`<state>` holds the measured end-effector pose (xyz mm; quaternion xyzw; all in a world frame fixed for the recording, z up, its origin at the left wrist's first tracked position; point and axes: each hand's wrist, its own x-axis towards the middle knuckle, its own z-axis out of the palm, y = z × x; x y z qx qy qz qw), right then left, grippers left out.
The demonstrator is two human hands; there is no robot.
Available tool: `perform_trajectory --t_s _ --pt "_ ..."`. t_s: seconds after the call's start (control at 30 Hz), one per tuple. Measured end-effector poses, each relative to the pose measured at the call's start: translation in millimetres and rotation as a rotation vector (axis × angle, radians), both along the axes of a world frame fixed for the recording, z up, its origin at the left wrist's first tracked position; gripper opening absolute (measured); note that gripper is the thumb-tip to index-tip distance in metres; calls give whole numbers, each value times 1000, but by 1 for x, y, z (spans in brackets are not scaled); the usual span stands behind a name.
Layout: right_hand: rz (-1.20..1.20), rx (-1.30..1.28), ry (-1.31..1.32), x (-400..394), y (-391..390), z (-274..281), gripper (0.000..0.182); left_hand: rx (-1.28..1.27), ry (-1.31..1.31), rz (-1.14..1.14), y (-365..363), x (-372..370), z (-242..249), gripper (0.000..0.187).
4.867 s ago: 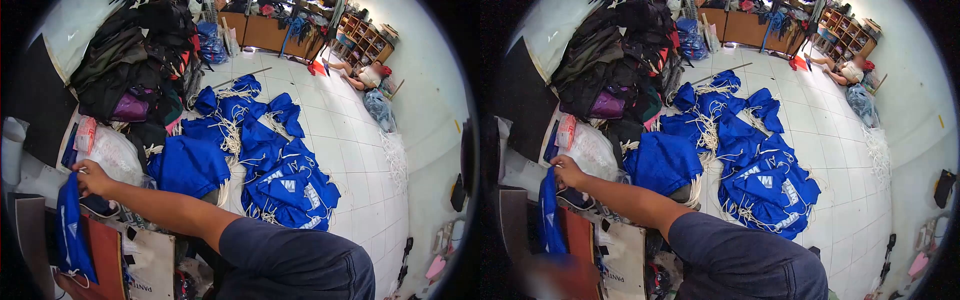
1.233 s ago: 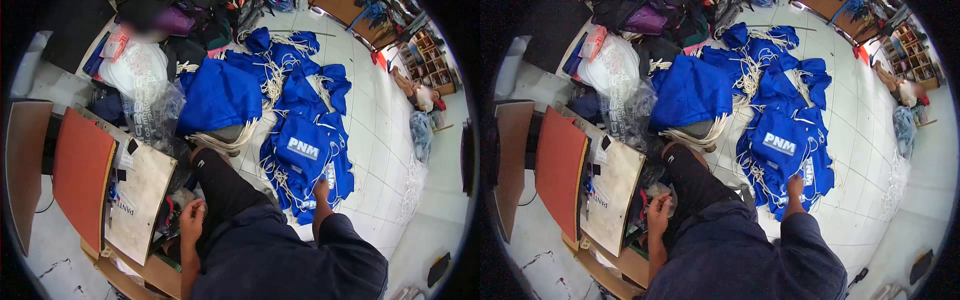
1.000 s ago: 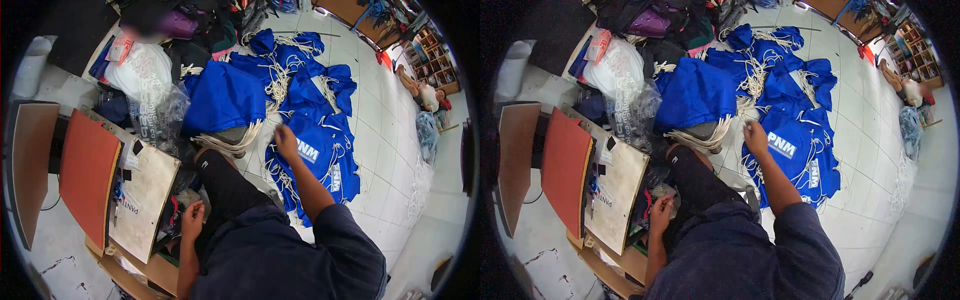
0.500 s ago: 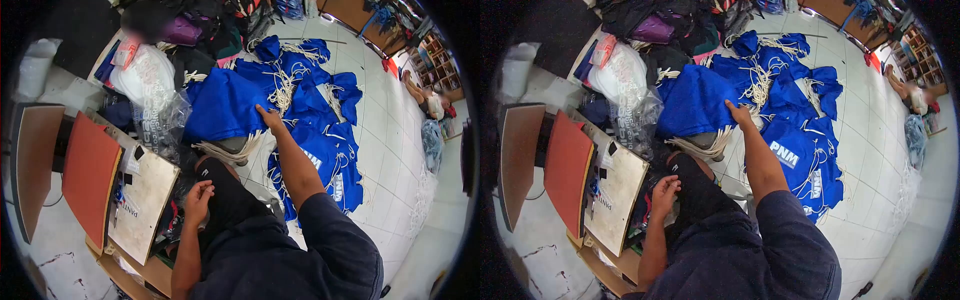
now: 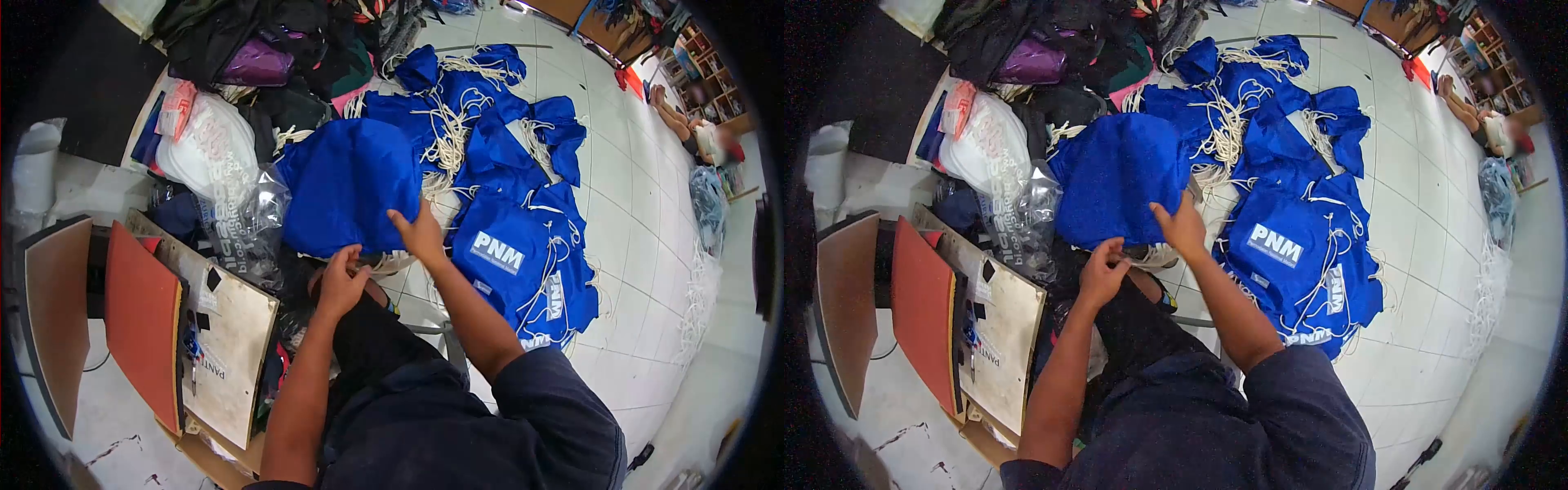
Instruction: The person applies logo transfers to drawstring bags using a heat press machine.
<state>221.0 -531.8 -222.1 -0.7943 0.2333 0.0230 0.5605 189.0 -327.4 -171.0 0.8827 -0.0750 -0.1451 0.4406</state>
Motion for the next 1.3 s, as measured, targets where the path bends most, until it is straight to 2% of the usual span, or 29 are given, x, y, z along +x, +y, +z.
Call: perform_trajectory --t_s 0.03,0.07,0.1,0.27,0.33,0.47,0.53,0.57,0.67,0.7,0.8,0.9,0.93,1.0,1.07,1.13,1.2,1.27,1.3 --pt "-35 -181 -89 -8 12 11 71 -31 18 -24 -4 6 -8 50" --pt "-71 -363 -174 -14 21 16 73 -27 25 -37 -14 10 0 50" --pt "-34 -378 -175 -17 25 18 79 -44 29 -32 -26 13 9 52" --pt "55 -376 -78 -25 24 27 80 -97 -14 40 -58 41 7 54" --pt "156 -459 -181 -29 16 34 74 -50 -1 15 -63 48 8 53" --pt "127 -460 -353 -33 17 29 67 -99 113 -11 -70 61 0 51" --pt "-45 -181 -286 -30 21 10 61 -67 152 -7 -70 57 -6 49" --pt "-77 -137 -271 -28 16 7 59 -79 150 -22 -68 57 -13 49" --pt "-93 -208 -231 -22 1 -8 60 72 -39 -120 -58 50 -25 47" --pt "-108 -151 -198 -21 -6 -11 59 125 -101 -163 -57 47 -24 46" --pt "-139 80 -24 -12 -25 -13 59 181 -182 -242 -60 34 -33 53" --pt "-158 79 -140 -3 -29 -29 60 330 -161 -240 -68 27 -13 77" --pt "-110 156 -136 -3 -29 -26 60 329 -168 -239 -72 27 -8 77" --pt "-62 226 -130 -3 -29 -23 61 497 -275 -320 -80 26 2 75" --pt "-58 457 -121 -2 -25 -12 66 513 -357 -319 -82 27 1 71" --pt "-41 448 -109 0 -22 -4 69 542 -436 -321 -83 30 2 68" --pt "-37 380 -116 1 -16 0 74 412 -254 -362 -78 39 1 56" --pt "-95 181 -166 7 -8 -25 79 204 -271 -376 -66 43 4 49" --pt "-77 376 -53 8 -11 -25 81 212 -253 -373 -59 45 5 43"
